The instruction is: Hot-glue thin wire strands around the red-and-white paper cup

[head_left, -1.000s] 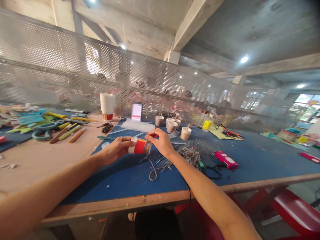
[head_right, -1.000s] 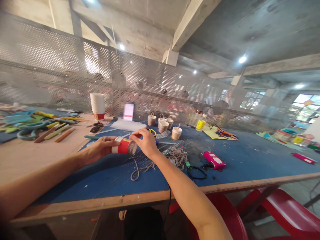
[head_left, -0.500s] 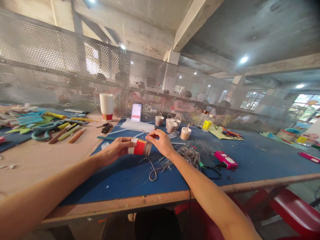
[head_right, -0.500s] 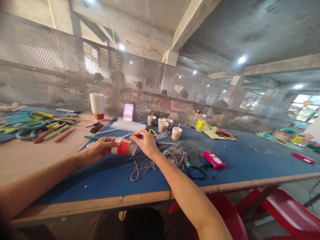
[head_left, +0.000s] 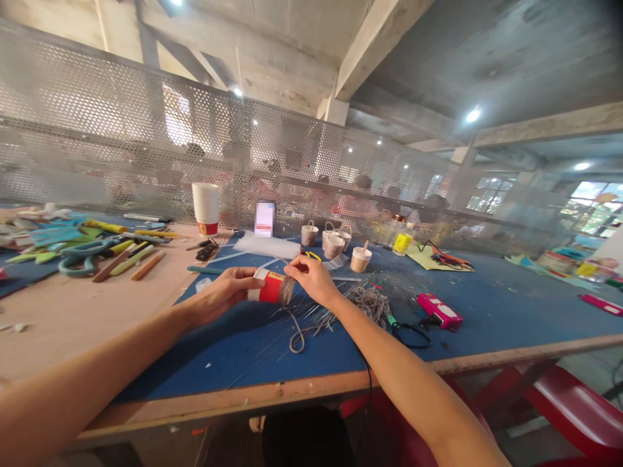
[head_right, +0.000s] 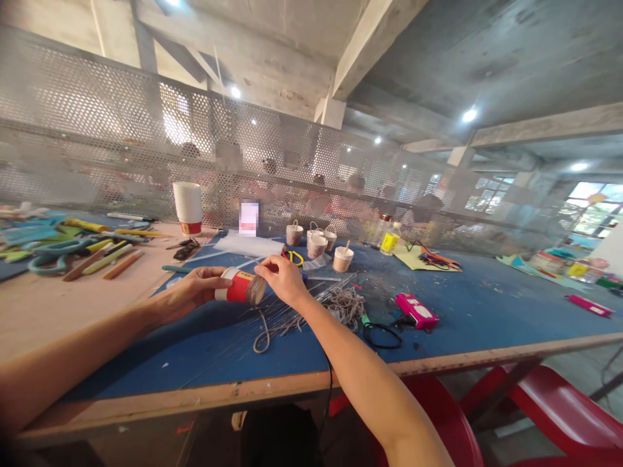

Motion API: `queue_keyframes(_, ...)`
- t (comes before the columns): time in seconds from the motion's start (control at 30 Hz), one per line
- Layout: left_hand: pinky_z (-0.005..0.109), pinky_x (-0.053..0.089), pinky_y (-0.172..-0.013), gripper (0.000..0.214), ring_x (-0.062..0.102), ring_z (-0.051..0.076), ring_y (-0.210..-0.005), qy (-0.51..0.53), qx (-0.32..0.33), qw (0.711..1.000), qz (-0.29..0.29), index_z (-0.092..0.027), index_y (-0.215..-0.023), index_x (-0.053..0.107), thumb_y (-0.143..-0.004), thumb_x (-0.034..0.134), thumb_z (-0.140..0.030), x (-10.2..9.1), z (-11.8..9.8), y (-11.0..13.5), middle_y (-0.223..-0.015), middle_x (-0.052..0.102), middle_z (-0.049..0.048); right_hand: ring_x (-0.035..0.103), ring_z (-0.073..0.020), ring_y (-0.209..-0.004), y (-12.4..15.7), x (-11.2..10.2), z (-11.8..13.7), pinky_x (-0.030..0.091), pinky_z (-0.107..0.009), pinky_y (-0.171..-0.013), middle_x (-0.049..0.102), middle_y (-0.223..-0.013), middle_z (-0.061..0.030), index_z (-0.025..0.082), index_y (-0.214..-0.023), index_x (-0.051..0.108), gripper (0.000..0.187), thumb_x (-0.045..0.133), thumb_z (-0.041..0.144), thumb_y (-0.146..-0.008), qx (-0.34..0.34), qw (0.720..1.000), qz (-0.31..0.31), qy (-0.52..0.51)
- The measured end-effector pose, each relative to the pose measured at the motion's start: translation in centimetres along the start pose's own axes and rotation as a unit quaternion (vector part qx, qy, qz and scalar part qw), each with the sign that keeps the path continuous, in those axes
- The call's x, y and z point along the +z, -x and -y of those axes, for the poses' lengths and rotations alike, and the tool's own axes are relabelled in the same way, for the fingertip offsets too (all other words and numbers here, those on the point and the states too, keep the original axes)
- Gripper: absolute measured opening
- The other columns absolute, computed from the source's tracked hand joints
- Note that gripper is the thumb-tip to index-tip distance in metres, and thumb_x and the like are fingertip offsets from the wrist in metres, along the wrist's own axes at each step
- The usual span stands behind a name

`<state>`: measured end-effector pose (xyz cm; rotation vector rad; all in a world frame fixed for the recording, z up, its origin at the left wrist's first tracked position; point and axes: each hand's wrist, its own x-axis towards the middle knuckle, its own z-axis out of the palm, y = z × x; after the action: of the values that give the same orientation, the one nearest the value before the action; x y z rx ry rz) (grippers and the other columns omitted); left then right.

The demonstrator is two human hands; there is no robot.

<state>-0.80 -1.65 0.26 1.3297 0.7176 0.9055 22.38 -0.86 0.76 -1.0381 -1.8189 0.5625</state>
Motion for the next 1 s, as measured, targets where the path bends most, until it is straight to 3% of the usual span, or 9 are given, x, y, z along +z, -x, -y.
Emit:
queue_keyframes(0.3, 0.033, 0.057, -0.081, 0.028, 0.073, 0.025, -0.08, -0.052, 0.017, 0.998, -0.006, -0.016, -0.097, 0.085, -0.073, 0.085, -0.032, -0.07, -0.03, 0.08, -0.093, 0.082, 0.011, 0.066, -0.0165, -0.076, -0.04, -0.06, -0.27, 0.052, -0.027, -0.075, 0.068, -0.073, 0.0025, 0.022, -0.077, 0.065, 0.017, 0.068, 0.033, -0.09, 0.036, 0.999, 0.027, -0.006)
queue_keyframes(1.0, 0.029, 0.054, -0.078, 0.027, 0.07, 0.022, -0.079, -0.07, 0.029, 0.997, 0.025, -0.021, -0.101, 0.085, -0.077, 0.083, -0.034, -0.43, 0.15, 0.12, -0.09, 0.081, 0.0076, 0.062, -0.0154, -0.068, 0.08, 0.09, -0.57, 0.05, -0.026, -0.067, 0.068, -0.072, 0.0019, 0.021, -0.073, 0.066, 0.018, 0.069, 0.033, -0.087, 0.058, 0.997, 0.034, -0.04)
